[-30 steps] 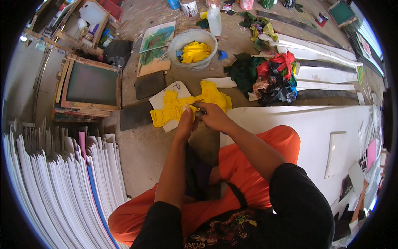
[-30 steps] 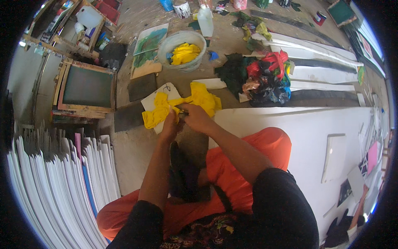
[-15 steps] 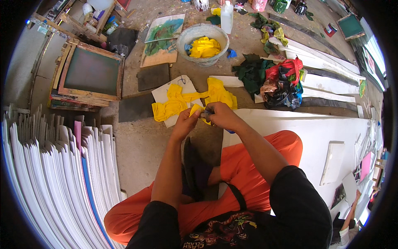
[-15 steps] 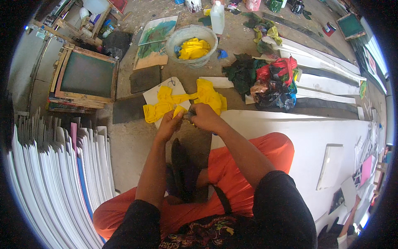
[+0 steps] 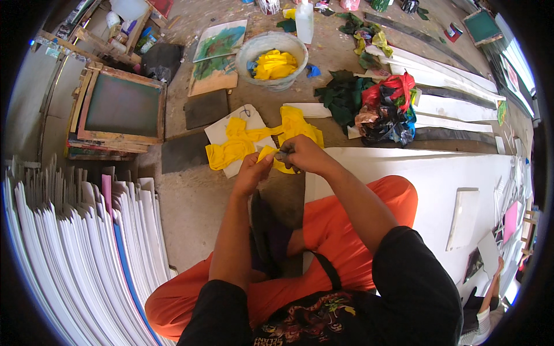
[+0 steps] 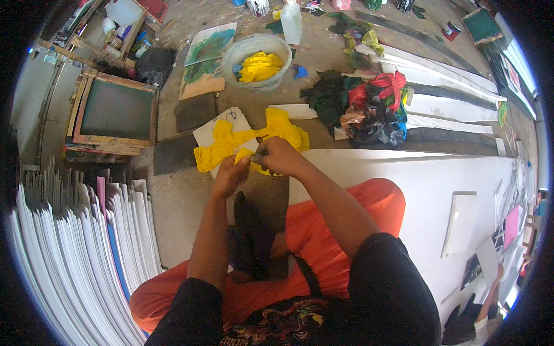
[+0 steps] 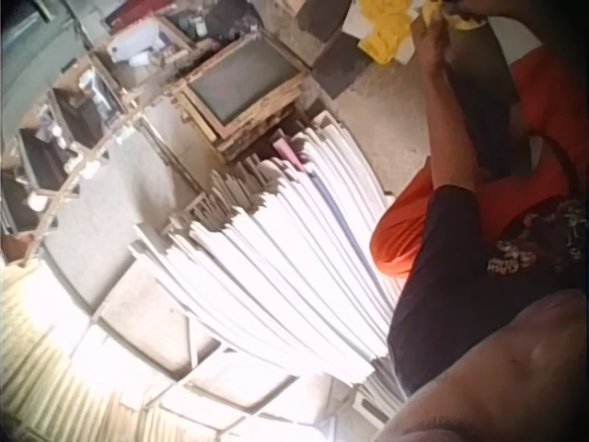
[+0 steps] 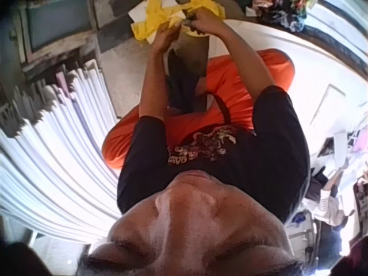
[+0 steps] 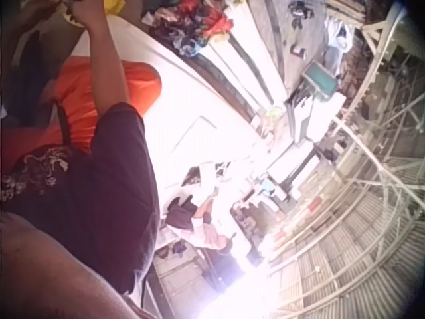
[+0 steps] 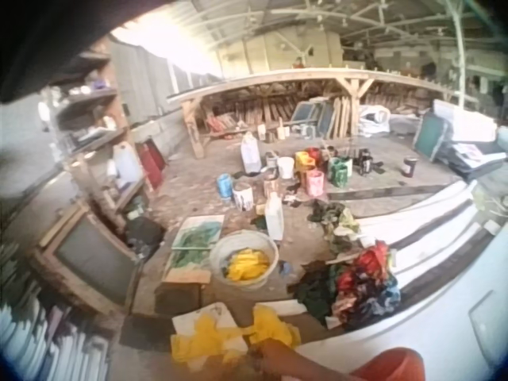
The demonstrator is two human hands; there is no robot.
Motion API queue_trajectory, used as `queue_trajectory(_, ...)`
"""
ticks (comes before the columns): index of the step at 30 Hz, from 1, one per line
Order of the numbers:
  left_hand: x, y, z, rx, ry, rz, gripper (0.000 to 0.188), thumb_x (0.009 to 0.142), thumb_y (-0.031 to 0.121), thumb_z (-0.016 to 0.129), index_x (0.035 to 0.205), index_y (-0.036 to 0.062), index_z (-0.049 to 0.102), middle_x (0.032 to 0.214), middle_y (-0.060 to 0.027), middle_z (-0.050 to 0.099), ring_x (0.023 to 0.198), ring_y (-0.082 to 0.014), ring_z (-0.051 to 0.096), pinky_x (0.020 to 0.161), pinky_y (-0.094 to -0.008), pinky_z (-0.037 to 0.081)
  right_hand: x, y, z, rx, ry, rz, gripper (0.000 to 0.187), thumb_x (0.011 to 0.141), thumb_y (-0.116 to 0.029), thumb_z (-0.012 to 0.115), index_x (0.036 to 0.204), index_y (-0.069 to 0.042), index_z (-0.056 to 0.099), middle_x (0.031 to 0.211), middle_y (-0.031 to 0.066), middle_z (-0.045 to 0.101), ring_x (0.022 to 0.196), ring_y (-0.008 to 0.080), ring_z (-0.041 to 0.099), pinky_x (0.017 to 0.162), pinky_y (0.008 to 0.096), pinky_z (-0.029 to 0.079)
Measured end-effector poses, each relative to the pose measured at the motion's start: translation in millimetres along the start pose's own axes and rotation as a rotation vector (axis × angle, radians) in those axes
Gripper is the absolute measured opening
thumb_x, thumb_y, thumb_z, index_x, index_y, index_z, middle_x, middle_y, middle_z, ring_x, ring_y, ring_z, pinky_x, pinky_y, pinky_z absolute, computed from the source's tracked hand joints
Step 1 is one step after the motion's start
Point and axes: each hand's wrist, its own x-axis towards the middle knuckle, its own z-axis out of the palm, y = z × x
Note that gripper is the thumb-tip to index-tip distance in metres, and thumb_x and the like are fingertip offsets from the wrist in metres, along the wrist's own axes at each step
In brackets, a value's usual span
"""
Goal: The person sits on the floor and uses scissors to cut a yellow piece of fabric into smaller strips. They repeatedly fold and cut the fabric, placing the cut pieces into a nearby bucket.
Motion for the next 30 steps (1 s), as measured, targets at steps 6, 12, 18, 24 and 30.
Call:
queue_trajectory(6, -3.5, 11.2, 5.4, -0.051, -0.040, -0.040, 0.025, 0.096, 0.029, 0.065, 0.079, 0.0127, 0.057, 0.060, 0.0083, 0.042, 0.047, -0.0035, 0.032, 0.045, -0.0232, 0.023, -2.9, 1.1, -3.3, 0.042, -0.034, 0.057, 0.024, 0.088, -0.020, 0.071, 0.084, 0.003, 0.069, 0.065, 0.0084, 0.066, 0.052, 0.0145, 0.059, 0.050, 0.0303, 0.046)
queue_trajectory(12, -9.9, 12.8, -2.8, -0.062, -0.003, -0.062, 0.023, 0.095, 0.028, 0.066, 0.081, 0.0124, 0.057, 0.060, 0.0076, 0.042, 0.046, -0.0049, 0.031, 0.045, -0.0246, 0.024, -7.4, -2.2, -10.4, -0.004, -0.038, 0.123, 0.028, 0.085, -0.024, 0.072, 0.083, 0.004, 0.071, 0.067, 0.0106, 0.068, 0.054, 0.0179, 0.063, 0.053, 0.0323, 0.049)
queue_trajectory(18, -12.4, 4.5, -7.9, -0.112, -0.011, -0.050, 0.025, 0.094, 0.029, 0.067, 0.079, 0.0115, 0.057, 0.057, 0.0074, 0.040, 0.044, -0.0053, 0.030, 0.044, -0.0252, 0.023, -8.8, -7.3, 1.1, -0.034, -0.065, 0.109, 0.025, 0.086, -0.021, 0.071, 0.084, 0.004, 0.070, 0.066, 0.0104, 0.067, 0.053, 0.0169, 0.062, 0.051, 0.0312, 0.049)
queue_trajectory(24, -14.3, 5.2, 4.4, -0.162, 0.053, -0.070, 0.027, 0.093, 0.031, 0.068, 0.078, 0.0107, 0.058, 0.055, 0.0068, 0.041, 0.043, -0.0062, 0.031, 0.043, -0.0258, 0.024, -8.9, -2.6, 3.5, 0.007, -0.083, 0.112, 0.023, 0.087, -0.020, 0.068, 0.083, 0.003, 0.069, 0.064, 0.0077, 0.065, 0.050, 0.0136, 0.059, 0.048, 0.0287, 0.046)
queue_trajectory(30, -10.4, -6.9, 7.6, -0.134, -0.006, -0.076, 0.028, 0.094, 0.034, 0.066, 0.079, 0.0110, 0.059, 0.054, 0.0069, 0.040, 0.043, -0.0063, 0.030, 0.043, -0.0255, 0.025, -7.8, 0.7, 3.9, -0.012, -0.075, 0.054, 0.020, 0.085, -0.014, 0.063, 0.088, 0.004, 0.069, 0.065, 0.0087, 0.066, 0.051, 0.0139, 0.060, 0.049, 0.0287, 0.047)
